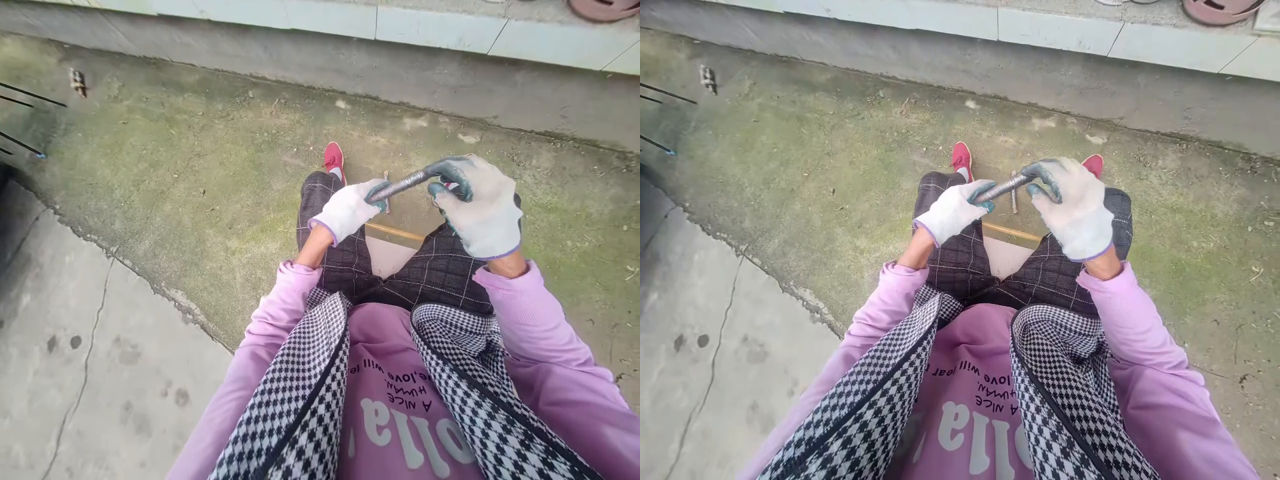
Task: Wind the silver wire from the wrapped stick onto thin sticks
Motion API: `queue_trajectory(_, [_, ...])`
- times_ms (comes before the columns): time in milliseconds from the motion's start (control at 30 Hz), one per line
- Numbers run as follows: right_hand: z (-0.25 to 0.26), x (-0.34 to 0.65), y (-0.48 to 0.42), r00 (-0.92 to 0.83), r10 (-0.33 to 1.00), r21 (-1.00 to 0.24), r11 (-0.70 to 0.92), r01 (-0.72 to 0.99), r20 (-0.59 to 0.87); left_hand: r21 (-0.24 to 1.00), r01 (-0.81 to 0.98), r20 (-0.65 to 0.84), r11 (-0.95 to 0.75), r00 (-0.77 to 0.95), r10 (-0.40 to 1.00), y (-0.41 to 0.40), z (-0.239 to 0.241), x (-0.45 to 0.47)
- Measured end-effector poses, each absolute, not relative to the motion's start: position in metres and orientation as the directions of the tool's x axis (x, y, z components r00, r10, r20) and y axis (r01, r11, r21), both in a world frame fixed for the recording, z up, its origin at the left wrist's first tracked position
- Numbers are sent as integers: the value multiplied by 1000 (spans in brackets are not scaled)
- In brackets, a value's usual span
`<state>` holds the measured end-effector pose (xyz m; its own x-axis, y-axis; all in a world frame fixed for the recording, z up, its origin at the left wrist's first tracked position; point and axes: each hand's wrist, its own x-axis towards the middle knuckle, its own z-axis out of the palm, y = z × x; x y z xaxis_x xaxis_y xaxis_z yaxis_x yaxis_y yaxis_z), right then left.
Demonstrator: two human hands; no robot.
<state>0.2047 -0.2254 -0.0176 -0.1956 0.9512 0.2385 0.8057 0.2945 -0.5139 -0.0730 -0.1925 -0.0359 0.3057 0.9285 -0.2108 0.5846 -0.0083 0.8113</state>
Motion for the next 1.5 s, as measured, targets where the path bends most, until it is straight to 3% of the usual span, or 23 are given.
queue_trajectory(100, [-36,198,-210,-410,911,-344,396,851,33,677,722,-270,-139,420,866,-189,-34,-56])
queue_trajectory(200, [-61,198,-199,-446,885,-322,386,865,-137,601,770,-289,-212,457,841,-186,-35,-43])
queue_trajectory(333, [-79,208,-199,-399,898,-433,290,854,-185,497,804,-279,-325,503,818,-177,-41,-32])
queue_trajectory(433, [-90,221,-198,-316,932,-487,197,851,-176,488,798,-202,-353,497,844,-166,-38,-22])
queue_trajectory(567, [-113,242,-188,-143,981,-662,20,749,-131,583,756,-4,-298,369,929,-147,-19,-11])
queue_trajectory(667, [-132,252,-179,-1,983,-862,-163,481,-186,736,629,96,-251,270,958,-133,-19,-14])
queue_trajectory(833, [-146,244,-172,20,952,-949,-307,74,-307,926,378,-105,23,199,974,-134,-80,-28])
queue_trajectory(967, [-136,226,-174,-234,892,-910,-410,-55,-387,924,234,-368,302,337,867,-150,-128,-30])
queue_trajectory(1067, [-126,215,-178,-384,835,-892,-448,-60,-394,876,165,-475,454,461,750,-156,-140,-25])
queue_trajectory(1167, [-123,210,-178,-414,825,-894,-445,-54,-385,843,116,-505,525,507,699,-156,-136,-22])
queue_trajectory(1333, [-136,215,-172,-323,849,-890,-454,-43,-418,802,119,-582,585,372,723,-158,-121,-24])
queue_trajectory(1500, [-149,210,-171,-255,867,-900,-386,202,-429,783,120,-615,610,293,732,-160,-125,-20])
